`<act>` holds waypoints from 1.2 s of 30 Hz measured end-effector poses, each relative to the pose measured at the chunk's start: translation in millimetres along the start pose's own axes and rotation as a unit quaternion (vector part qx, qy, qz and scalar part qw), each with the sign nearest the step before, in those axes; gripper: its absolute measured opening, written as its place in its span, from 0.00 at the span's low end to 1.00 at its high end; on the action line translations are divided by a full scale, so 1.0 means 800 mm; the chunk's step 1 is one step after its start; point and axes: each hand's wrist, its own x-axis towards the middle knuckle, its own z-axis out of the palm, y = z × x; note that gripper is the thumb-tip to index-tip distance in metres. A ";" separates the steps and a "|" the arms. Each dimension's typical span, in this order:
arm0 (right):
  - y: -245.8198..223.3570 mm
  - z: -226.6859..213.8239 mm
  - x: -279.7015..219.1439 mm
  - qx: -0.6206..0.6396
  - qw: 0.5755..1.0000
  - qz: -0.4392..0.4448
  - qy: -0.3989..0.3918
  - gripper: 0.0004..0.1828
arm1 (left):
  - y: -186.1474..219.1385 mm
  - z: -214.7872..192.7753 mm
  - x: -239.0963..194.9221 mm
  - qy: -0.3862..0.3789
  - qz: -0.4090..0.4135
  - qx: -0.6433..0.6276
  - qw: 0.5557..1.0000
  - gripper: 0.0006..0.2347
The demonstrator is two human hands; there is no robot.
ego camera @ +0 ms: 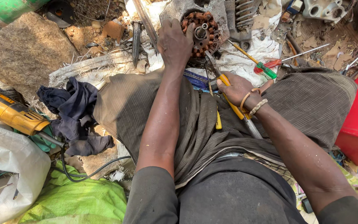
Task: The person uses a screwdriver and pliers to pry and pull copper wire out of a motor stator. They repeatedly insert the screwdriver into the slots and pull the wire, then use pliers to grip and extract the loosened strands.
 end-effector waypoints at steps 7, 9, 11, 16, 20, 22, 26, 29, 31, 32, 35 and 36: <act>-0.021 -0.018 0.009 0.250 0.954 0.131 -0.102 0.21 | 0.001 0.002 -0.006 0.037 0.011 0.030 0.999 0.18; -0.013 -0.014 0.007 0.362 0.918 0.108 -0.121 0.15 | 0.003 0.006 -0.006 0.035 -0.013 0.031 0.999 0.18; -0.004 0.000 0.005 0.464 0.866 0.098 -0.159 0.13 | -0.002 0.008 -0.009 0.039 -0.022 0.035 0.998 0.18; 0.014 0.033 0.002 0.750 0.577 0.047 -0.320 0.16 | 0.002 0.015 -0.006 0.025 -0.030 0.025 0.999 0.14; 0.002 0.054 0.002 0.824 0.473 -0.008 -0.310 0.19 | 0.006 0.001 -0.006 0.055 -0.027 0.001 0.998 0.11; 0.001 0.058 -0.006 0.833 0.440 -0.033 -0.333 0.23 | 0.012 -0.009 -0.009 0.055 -0.034 0.005 0.998 0.11; 0.013 0.040 0.005 0.804 0.503 -0.033 -0.314 0.25 | 0.028 -0.020 0.003 0.091 -0.012 0.048 0.995 0.11; 0.028 0.065 0.015 0.729 0.636 0.014 -0.253 0.20 | 0.018 -0.018 -0.014 0.050 -0.031 0.032 0.998 0.12; 0.031 0.069 0.038 0.581 0.801 0.028 -0.140 0.21 | 0.013 -0.010 -0.005 0.058 -0.026 0.022 0.998 0.12; 0.029 0.068 0.049 0.426 0.903 -0.053 -0.009 0.20 | 0.011 -0.006 0.000 0.058 -0.028 0.017 0.998 0.12; 0.026 0.059 0.047 -0.009 0.975 -0.127 0.180 0.20 | 0.005 0.001 -0.008 0.046 -0.037 0.016 0.998 0.13; 0.023 0.048 0.043 -0.075 0.989 -0.053 0.119 0.20 | 0.005 0.003 -0.006 0.044 -0.035 0.020 0.998 0.13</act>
